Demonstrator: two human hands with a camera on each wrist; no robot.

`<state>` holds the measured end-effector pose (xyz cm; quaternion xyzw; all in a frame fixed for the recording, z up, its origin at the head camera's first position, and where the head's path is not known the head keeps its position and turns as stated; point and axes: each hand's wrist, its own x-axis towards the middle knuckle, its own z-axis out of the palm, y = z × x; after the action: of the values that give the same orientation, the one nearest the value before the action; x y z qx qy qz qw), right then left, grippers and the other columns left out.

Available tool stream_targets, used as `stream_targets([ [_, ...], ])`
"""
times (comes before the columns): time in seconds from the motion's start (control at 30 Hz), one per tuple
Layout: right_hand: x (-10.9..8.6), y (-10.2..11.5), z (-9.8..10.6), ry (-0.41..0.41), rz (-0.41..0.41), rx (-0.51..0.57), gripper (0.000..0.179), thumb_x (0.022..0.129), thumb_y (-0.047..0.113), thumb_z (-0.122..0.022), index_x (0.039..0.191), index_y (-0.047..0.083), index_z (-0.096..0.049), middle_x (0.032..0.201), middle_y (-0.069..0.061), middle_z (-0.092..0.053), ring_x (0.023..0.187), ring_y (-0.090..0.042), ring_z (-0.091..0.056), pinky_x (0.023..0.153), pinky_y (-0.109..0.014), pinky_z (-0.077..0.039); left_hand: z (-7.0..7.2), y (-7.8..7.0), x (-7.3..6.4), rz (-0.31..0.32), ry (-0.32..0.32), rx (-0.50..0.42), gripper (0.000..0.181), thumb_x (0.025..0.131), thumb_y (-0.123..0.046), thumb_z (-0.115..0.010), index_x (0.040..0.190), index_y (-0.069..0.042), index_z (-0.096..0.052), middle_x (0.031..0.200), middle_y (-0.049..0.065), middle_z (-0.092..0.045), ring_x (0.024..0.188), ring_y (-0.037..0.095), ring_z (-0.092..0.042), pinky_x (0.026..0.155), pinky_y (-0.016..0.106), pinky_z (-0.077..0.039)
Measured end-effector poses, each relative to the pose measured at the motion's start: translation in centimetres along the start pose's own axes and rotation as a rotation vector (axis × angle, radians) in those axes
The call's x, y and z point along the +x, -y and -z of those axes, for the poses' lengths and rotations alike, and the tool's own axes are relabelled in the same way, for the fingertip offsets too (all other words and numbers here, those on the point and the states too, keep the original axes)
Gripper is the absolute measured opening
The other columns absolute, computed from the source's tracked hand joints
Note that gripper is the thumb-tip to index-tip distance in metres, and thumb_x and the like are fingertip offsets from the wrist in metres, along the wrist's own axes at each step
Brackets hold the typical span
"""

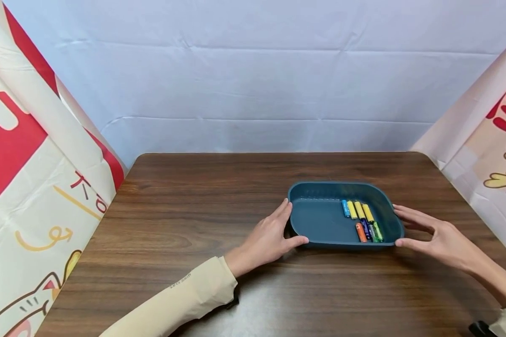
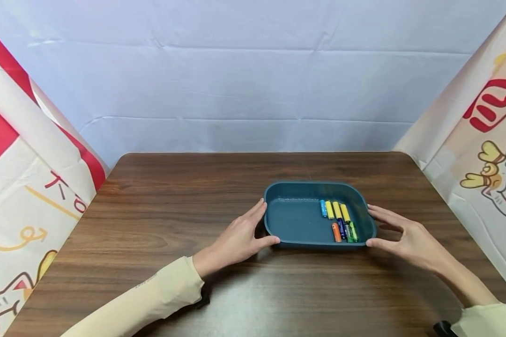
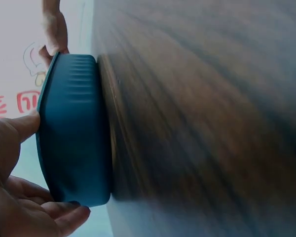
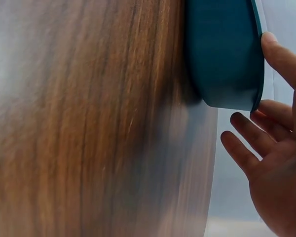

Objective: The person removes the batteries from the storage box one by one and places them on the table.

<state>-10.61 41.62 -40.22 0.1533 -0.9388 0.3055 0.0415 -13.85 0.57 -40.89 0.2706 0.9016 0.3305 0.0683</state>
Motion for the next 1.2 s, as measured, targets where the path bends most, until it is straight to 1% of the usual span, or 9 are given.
stream_targets([
  [0.23,-0.8,0.0,0.3,0.011,-0.039,-0.003,0.079,0.084,0.022,-0.089,0.154,0.018,-0.052,0.144,0.033,-0.044,0.113,0.022,-0.045,0.081,-0.006,-0.044,-0.6,-0.8,-0.3,0.007,-0.005,0.002,0.095,0.097,-0.056,-0.068,0.163,-0.003,-0.025,0.171,0.011,-0.017,0.140,0.029,-0.050,0.111,0.043,-0.043],
  [0.47,-1.5,-0.7,0.6,0.033,-0.053,0.005,0.079,0.086,0.020,-0.087,0.156,0.019,-0.049,0.152,0.011,-0.051,0.112,0.021,-0.047,0.080,-0.008,-0.045,-1.4,-1.4,-0.5,0.013,-0.029,-0.003,0.095,0.095,-0.057,-0.068,0.162,-0.003,-0.027,0.170,0.010,-0.020,0.130,0.025,-0.060,0.109,0.042,-0.045],
  [0.53,-1.6,-0.8,0.7,0.037,-0.051,0.009,0.080,0.086,0.019,-0.087,0.156,0.018,-0.048,0.152,0.013,-0.050,0.112,0.020,-0.047,0.080,-0.008,-0.046,-1.5,-1.6,-0.5,0.014,-0.033,-0.005,0.095,0.095,-0.057,-0.069,0.162,-0.003,-0.028,0.170,0.011,-0.021,0.127,0.025,-0.062,0.108,0.042,-0.046],
  [0.63,-1.8,-1.0,0.8,0.040,-0.035,0.032,0.080,0.087,0.015,-0.086,0.157,0.016,-0.048,0.152,0.019,-0.048,0.113,0.020,-0.047,0.079,-0.009,-0.048,-1.7,-1.7,-0.6,0.015,-0.036,-0.006,0.095,0.095,-0.056,-0.069,0.162,-0.003,-0.028,0.170,0.011,-0.021,0.102,0.016,-0.071,0.107,0.042,-0.047],
  [0.7,-1.9,-1.0,0.8,0.039,-0.026,0.040,0.080,0.086,0.013,-0.086,0.156,0.016,-0.048,0.152,0.020,-0.048,0.114,0.020,-0.048,0.079,-0.010,-0.049,-1.8,-1.8,-0.6,0.013,-0.040,-0.002,0.095,0.095,-0.057,-0.069,0.162,-0.003,-0.029,0.170,0.011,-0.021,0.094,0.013,-0.070,0.107,0.043,-0.047],
  [0.77,-2.0,-1.0,0.9,0.038,-0.024,0.042,0.080,0.086,0.012,-0.086,0.156,0.015,-0.048,0.152,0.018,-0.049,0.113,0.020,-0.048,0.078,-0.011,-0.050,-1.9,-1.9,-0.6,0.010,-0.040,0.005,0.095,0.095,-0.057,-0.069,0.162,-0.003,-0.029,0.169,0.012,-0.022,0.097,0.014,-0.070,0.107,0.043,-0.047],
  [0.93,-2.1,-1.2,1.0,0.036,-0.039,0.023,0.080,0.086,0.015,-0.087,0.156,0.016,-0.049,0.152,0.016,-0.051,0.112,0.020,-0.048,0.079,-0.009,-0.048,-1.8,-2.1,-0.6,0.008,-0.044,0.024,0.095,0.095,-0.057,-0.069,0.162,-0.003,-0.030,0.169,0.014,-0.024,0.134,0.028,-0.056,0.108,0.043,-0.046],
  [1.13,-2.1,-1.3,1.0,0.042,-0.058,0.019,0.080,0.086,0.017,-0.087,0.156,0.019,-0.049,0.148,0.027,-0.047,0.112,0.021,-0.047,0.079,-0.007,-0.044,-1.7,-2.2,-0.6,0.013,-0.042,0.029,0.094,0.095,-0.056,-0.069,0.162,-0.003,-0.030,0.169,0.014,-0.024,0.124,0.027,-0.063,0.107,0.043,-0.047],
  [1.2,-2.2,-1.3,1.0,0.043,-0.059,0.020,0.081,0.086,0.017,-0.087,0.157,0.020,-0.048,0.150,0.023,-0.048,0.112,0.022,-0.047,0.079,-0.007,-0.044,-1.7,-2.2,-0.6,0.014,-0.042,0.029,0.094,0.095,-0.056,-0.070,0.162,-0.003,-0.030,0.169,0.014,-0.024,0.122,0.025,-0.065,0.107,0.043,-0.047],
])
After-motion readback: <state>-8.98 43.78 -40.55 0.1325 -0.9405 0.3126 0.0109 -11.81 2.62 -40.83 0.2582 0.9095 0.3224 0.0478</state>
